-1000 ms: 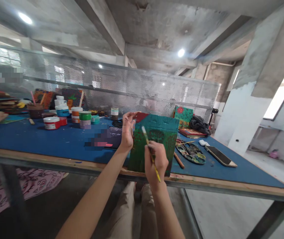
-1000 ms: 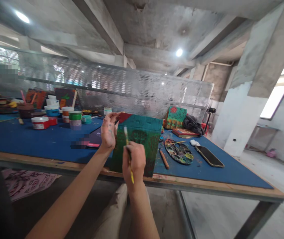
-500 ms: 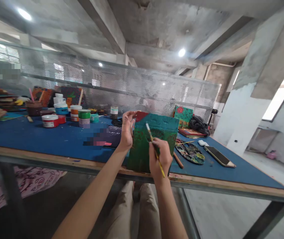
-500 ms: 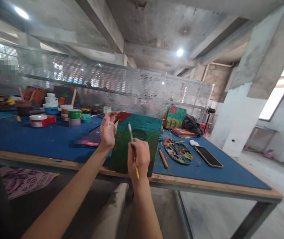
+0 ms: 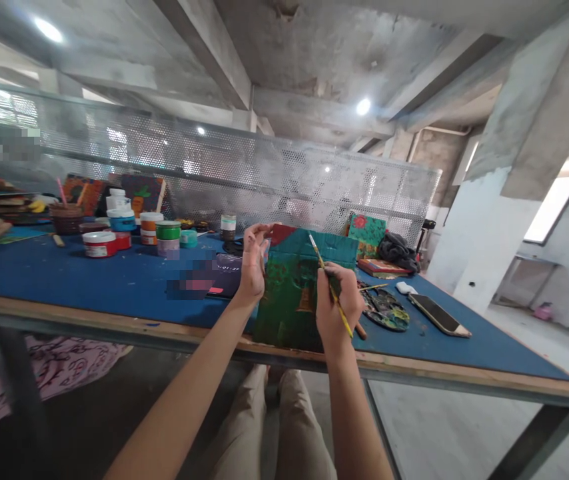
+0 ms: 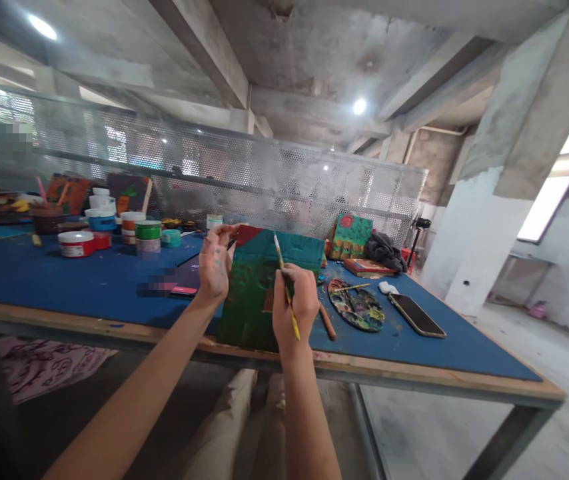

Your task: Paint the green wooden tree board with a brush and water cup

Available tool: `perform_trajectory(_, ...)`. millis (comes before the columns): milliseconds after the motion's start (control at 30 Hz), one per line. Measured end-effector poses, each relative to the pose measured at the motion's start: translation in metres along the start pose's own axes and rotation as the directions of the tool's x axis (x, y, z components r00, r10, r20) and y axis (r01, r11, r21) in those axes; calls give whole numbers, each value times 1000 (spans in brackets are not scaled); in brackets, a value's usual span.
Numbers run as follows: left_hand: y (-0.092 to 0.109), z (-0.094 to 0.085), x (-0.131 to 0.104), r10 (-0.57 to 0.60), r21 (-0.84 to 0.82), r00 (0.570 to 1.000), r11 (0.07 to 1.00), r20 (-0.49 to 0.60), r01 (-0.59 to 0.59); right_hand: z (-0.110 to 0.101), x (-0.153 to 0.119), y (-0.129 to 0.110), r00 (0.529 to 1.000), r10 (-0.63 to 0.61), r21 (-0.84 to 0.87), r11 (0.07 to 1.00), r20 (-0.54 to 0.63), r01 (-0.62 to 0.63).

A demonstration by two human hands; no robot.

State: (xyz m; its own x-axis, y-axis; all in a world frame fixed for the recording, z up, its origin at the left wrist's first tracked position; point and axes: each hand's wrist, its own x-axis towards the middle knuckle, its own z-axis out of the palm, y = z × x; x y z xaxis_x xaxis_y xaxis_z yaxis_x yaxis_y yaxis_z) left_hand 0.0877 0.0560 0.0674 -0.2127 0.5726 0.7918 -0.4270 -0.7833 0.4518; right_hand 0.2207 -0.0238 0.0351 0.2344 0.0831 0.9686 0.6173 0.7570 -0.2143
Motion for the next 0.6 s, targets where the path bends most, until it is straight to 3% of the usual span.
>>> perform_trajectory(100, 0, 1, 0, 10, -2, 1000, 1000, 0, -10, -1, 2, 1, 999, -18, 2, 1000, 35, 18)
perform_trajectory(200, 0, 1, 0, 15, -7, 1000, 1000, 5, -15, -2, 3, 2, 1000, 1, -14, 1000, -16, -2)
perform_trajectory(300, 0, 0, 0, 13, -6, 1000, 1000, 13, -13, -1, 2, 2, 1000, -3, -14, 1000, 12, 3)
perform_trajectory(400, 0, 0, -1, 13, 6, 1000, 1000, 20, -13, 1, 2, 1, 999, 26, -25, 999, -40, -27)
perform_trajectory(500, 1, 0, -1, 13, 12, 1000, 1000, 13, -13, 2, 2, 1, 1000, -8, -11, 1000, 7, 8)
perform_trajectory(600, 2, 1, -1, 15, 22, 1000, 1000, 15, -16, 4, 3, 1, 999, -1, -18, 1000, -40, 1)
